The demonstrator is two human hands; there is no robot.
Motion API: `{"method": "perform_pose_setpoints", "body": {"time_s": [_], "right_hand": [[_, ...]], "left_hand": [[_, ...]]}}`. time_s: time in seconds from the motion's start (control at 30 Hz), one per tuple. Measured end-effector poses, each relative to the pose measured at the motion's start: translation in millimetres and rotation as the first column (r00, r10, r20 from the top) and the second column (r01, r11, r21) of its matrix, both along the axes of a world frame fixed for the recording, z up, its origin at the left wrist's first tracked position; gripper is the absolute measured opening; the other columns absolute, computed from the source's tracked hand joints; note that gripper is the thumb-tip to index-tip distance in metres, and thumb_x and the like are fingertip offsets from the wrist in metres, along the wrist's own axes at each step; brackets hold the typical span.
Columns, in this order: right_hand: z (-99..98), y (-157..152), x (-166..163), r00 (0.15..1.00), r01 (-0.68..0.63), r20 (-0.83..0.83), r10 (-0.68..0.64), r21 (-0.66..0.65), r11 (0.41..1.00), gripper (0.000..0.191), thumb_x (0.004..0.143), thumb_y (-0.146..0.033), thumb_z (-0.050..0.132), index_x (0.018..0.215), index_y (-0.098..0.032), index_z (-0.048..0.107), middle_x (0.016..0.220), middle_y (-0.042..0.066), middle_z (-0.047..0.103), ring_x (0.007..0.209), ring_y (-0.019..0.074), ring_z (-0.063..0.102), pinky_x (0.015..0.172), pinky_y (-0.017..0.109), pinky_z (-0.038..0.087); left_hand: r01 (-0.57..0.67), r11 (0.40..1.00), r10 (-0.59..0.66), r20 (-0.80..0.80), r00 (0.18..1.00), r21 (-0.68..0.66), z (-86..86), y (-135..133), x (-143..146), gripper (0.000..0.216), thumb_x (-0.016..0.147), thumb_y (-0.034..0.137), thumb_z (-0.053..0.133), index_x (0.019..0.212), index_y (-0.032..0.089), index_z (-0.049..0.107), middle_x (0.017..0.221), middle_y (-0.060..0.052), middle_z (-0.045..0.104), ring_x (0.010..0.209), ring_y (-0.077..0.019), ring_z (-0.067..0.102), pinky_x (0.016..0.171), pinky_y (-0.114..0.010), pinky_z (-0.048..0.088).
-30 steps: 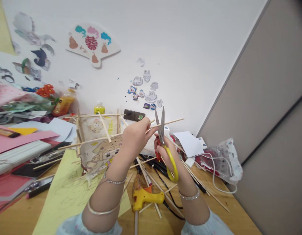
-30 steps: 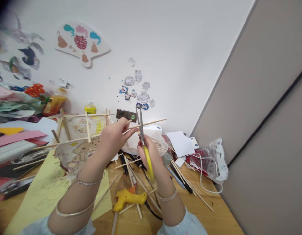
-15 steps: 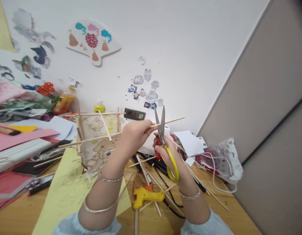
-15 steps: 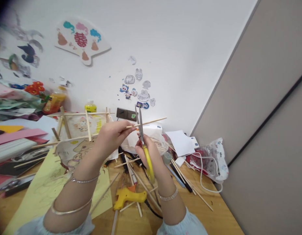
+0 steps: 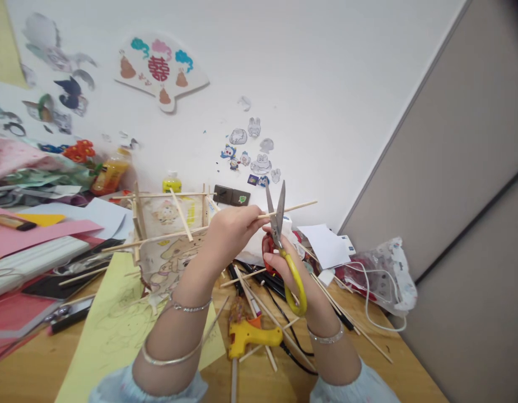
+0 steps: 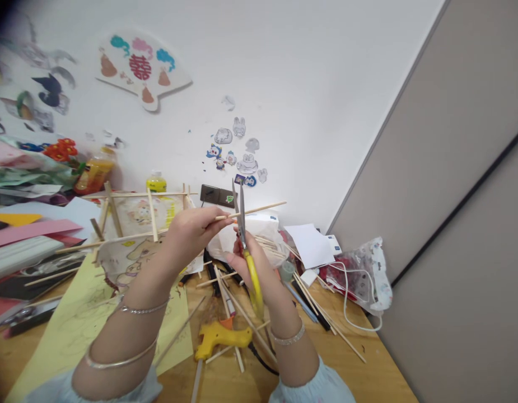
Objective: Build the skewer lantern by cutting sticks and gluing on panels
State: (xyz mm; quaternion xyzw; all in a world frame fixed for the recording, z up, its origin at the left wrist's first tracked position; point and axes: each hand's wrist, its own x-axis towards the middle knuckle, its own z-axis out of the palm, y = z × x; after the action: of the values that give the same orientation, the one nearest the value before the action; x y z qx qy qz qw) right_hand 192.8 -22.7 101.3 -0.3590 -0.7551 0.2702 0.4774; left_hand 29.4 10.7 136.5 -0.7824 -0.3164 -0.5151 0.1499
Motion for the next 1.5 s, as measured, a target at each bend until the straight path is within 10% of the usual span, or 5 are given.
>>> {"method": "perform_pose_setpoints", "body": {"time_s": [1.07, 1.5], "right_hand": [[-4.8, 9.0, -3.4, 0.964, 0.255, 0.053, -0.262, 0.11, 0.961, 0.032, 0.075, -0.019, 0.047, 0.105, -0.016, 0.058, 0.085, 0.004, 0.062, 0.075, 0.0173, 0.057, 0.073, 0.031, 0.044], [0.4, 7.7, 6.9, 0.998, 0.07, -0.003, -0.07, 0.008, 0.998, 0.038, 0.071, -0.021, 0.052, 0.109, -0.019, 0.052, 0.081, -0.001, 0.05, 0.073, 0.0145, 0.047, 0.071, 0.029, 0.041]], "left_hand": [[-0.027, 0.996, 0.025, -0.027, 0.999, -0.08, 3.2, -8.8, 0.2, 0.032, 0.09, 0.035, 0.044, 0.064, 0.018, 0.052, 0.052, 0.003, 0.051, 0.048, -0.0102, 0.045, 0.049, -0.021, 0.027], [-0.125, 0.981, 0.136, -0.067, 0.988, 0.145, -0.9, -5.5, 7.6, 0.026, 0.09, 0.026, 0.039, 0.075, 0.019, 0.06, 0.061, -0.003, 0.062, 0.059, -0.0141, 0.056, 0.053, -0.023, 0.033]]}}
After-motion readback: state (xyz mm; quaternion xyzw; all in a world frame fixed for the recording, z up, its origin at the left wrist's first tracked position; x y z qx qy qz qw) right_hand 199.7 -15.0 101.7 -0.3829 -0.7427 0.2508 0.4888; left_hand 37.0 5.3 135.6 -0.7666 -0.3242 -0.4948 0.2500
